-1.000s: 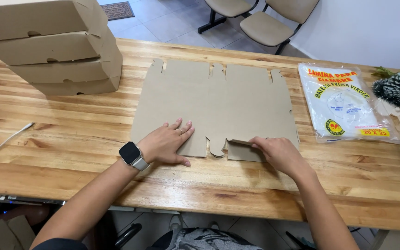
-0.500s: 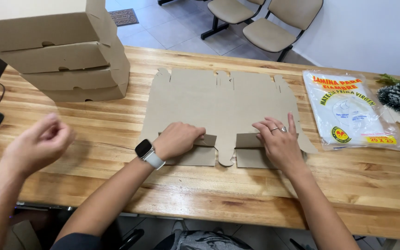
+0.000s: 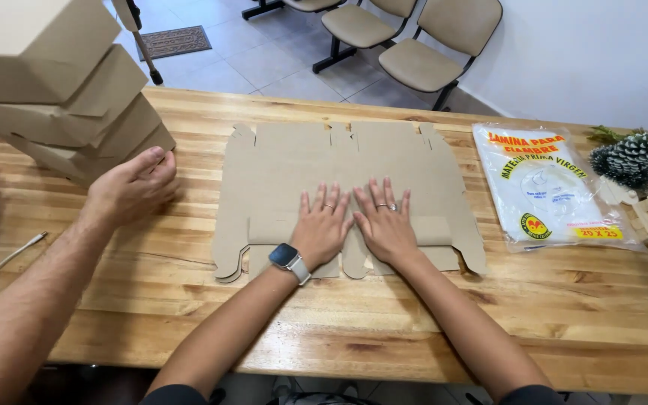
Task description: The person assembles flat cardboard sheets into rectangular boxes by folding the sides and tucking the flaps into slots. They then place a clear plastic liner inside each box and close the lid. The process is repeated for a second box.
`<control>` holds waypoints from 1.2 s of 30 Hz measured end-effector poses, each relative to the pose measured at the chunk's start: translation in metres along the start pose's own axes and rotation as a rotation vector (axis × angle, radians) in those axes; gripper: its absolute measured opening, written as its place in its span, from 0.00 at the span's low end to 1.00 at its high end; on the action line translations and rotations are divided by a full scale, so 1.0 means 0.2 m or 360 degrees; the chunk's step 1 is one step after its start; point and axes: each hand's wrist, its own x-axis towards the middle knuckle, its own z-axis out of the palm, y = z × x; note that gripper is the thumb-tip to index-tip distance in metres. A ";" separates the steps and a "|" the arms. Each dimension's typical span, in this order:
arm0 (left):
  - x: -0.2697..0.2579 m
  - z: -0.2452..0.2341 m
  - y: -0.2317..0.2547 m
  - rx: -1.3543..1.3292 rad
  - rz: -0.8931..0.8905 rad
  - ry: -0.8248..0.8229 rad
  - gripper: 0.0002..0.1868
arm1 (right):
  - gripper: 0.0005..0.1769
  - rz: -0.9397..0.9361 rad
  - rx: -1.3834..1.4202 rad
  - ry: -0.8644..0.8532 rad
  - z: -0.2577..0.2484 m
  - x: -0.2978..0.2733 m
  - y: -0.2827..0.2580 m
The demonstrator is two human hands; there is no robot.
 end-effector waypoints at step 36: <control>-0.12 -0.17 0.06 0.0219 0.0971 -0.0013 0.54 | 0.40 0.0176 0.0006 -0.0298 -0.07 -0.13 0.43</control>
